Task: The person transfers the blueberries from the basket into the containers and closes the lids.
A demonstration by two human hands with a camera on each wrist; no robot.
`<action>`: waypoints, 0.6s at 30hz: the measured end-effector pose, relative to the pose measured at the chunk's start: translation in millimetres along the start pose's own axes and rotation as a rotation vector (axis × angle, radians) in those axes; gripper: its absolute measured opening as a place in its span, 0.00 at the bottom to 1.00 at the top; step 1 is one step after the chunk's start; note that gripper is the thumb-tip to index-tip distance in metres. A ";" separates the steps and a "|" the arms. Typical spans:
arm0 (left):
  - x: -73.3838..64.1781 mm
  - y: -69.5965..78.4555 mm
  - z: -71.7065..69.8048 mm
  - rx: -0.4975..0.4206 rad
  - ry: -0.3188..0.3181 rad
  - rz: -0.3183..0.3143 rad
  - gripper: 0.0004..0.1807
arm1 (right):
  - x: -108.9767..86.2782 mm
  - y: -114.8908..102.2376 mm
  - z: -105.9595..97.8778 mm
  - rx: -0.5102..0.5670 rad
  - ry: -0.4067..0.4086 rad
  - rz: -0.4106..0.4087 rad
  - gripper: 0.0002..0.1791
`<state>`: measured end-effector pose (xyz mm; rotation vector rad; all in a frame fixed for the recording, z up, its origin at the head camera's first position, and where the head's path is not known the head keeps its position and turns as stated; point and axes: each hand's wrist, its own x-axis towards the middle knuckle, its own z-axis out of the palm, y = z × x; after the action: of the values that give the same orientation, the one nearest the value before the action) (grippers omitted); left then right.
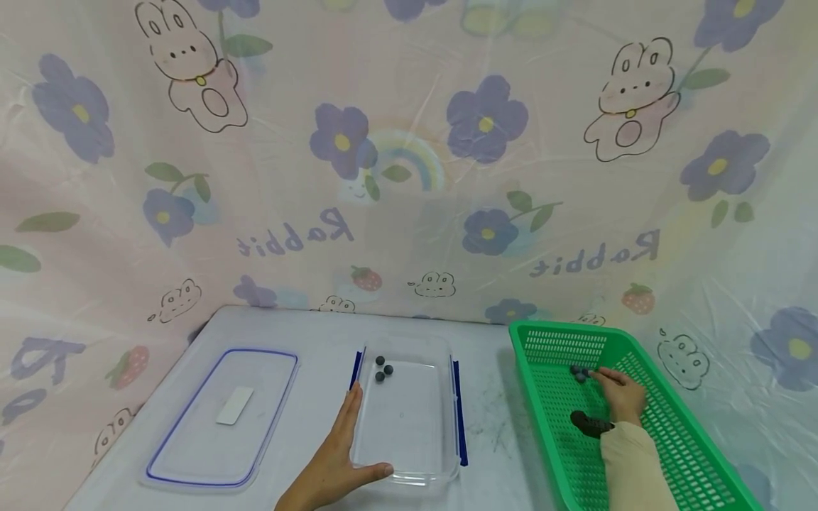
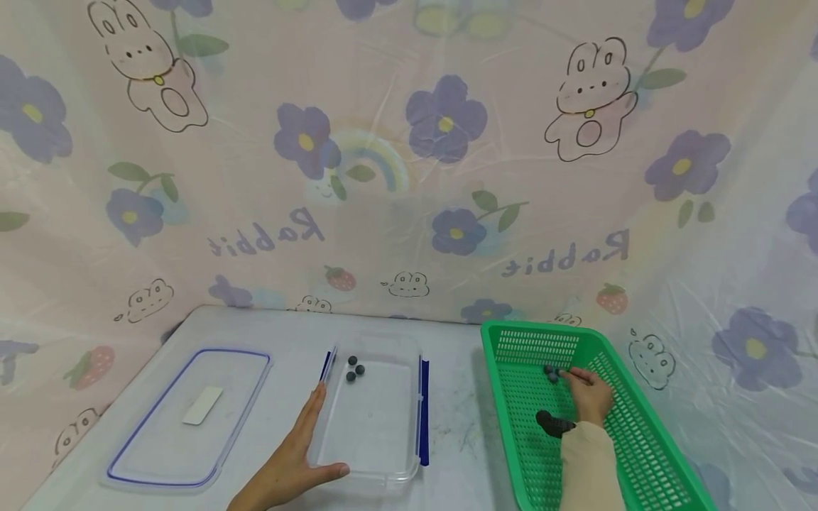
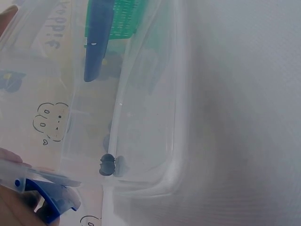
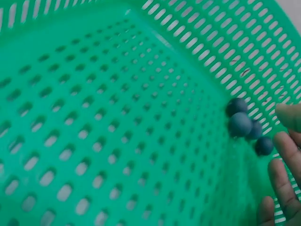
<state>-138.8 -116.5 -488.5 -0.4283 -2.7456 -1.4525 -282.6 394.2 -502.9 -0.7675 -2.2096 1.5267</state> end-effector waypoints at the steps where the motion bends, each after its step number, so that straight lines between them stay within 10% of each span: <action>1: 0.1 -0.1 0.0 0.000 0.000 0.000 0.67 | -6.8 -4.7 -0.4 -0.001 -0.011 0.000 0.20; 18: 0.2 0.1 0.1 -0.002 -0.010 -0.017 0.67 | -19.9 -8.4 10.7 -0.078 -0.003 -0.034 0.24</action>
<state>-138.9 -116.3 -488.5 -0.4146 -2.7632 -1.4607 -274.8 371.8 -498.4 -0.7472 -2.2845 1.4332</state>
